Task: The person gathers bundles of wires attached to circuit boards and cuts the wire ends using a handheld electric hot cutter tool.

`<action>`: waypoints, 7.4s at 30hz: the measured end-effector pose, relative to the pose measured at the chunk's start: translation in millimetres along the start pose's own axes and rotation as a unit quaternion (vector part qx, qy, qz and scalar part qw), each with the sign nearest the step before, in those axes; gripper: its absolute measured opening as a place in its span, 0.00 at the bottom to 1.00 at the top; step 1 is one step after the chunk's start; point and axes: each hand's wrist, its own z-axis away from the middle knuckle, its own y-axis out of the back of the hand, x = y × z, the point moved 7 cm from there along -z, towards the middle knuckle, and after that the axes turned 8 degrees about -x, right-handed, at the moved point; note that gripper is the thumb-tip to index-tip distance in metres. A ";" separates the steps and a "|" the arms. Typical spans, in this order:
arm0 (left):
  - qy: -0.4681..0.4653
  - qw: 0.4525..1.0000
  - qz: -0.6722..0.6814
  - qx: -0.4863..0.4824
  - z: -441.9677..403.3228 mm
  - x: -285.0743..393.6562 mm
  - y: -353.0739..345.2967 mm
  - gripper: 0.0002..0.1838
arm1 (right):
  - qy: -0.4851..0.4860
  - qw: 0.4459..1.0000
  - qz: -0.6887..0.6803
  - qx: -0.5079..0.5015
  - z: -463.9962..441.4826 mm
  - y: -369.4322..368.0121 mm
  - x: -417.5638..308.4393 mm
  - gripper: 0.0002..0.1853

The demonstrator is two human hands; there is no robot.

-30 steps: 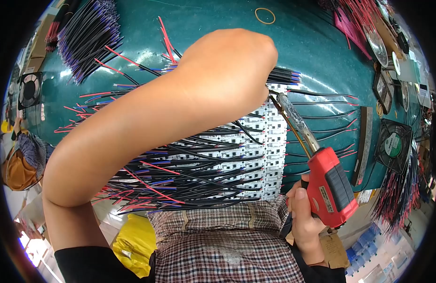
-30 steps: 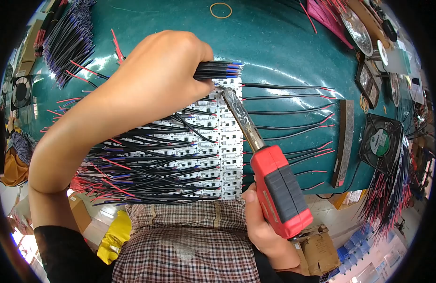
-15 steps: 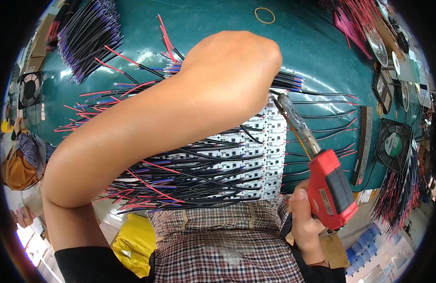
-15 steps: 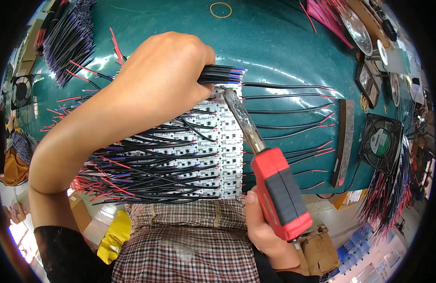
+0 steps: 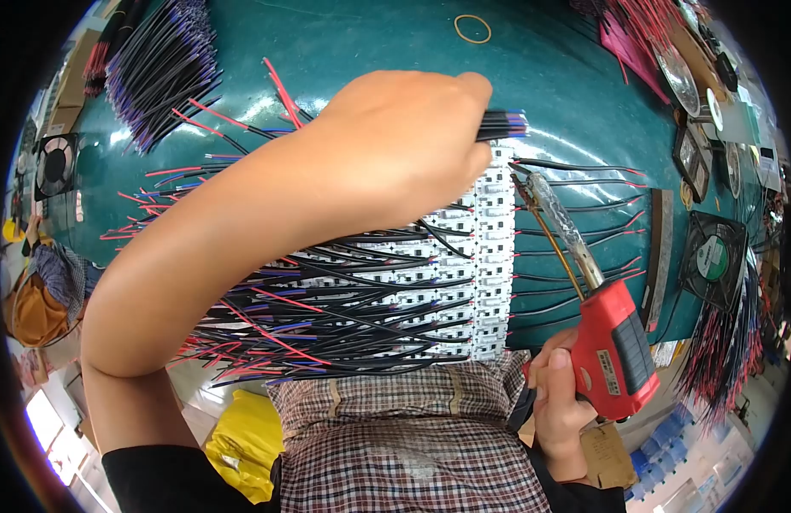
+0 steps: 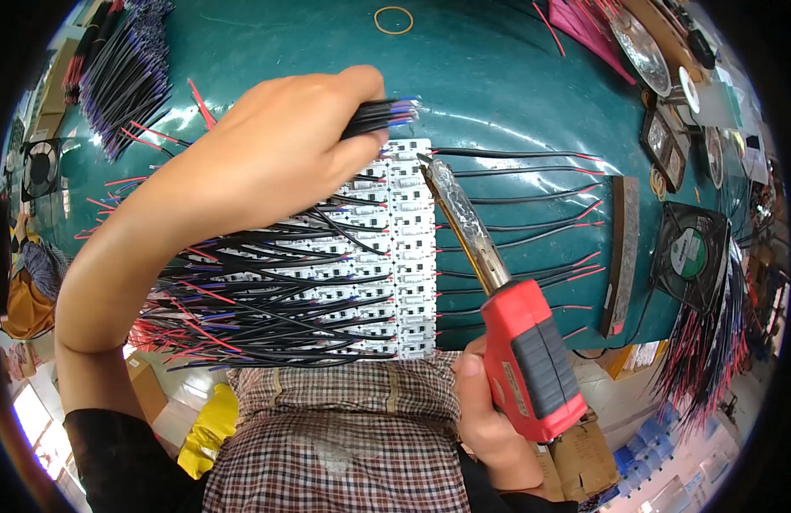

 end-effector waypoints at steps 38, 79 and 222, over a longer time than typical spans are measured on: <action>0.016 0.995 -0.027 0.097 20.3 9.7 -14.1 0.12 | -0.063 0.996 -0.001 -0.055 2.4 -11.9 3.7 0.06; 0.020 0.999 -0.029 0.037 10.4 13.6 -12.3 0.10 | -0.105 0.986 0.097 -0.083 12.2 -4.1 11.7 0.06; 0.015 0.999 0.029 0.037 40.2 28.6 -37.5 0.13 | -0.082 0.989 0.084 -0.084 51.7 9.8 29.6 0.09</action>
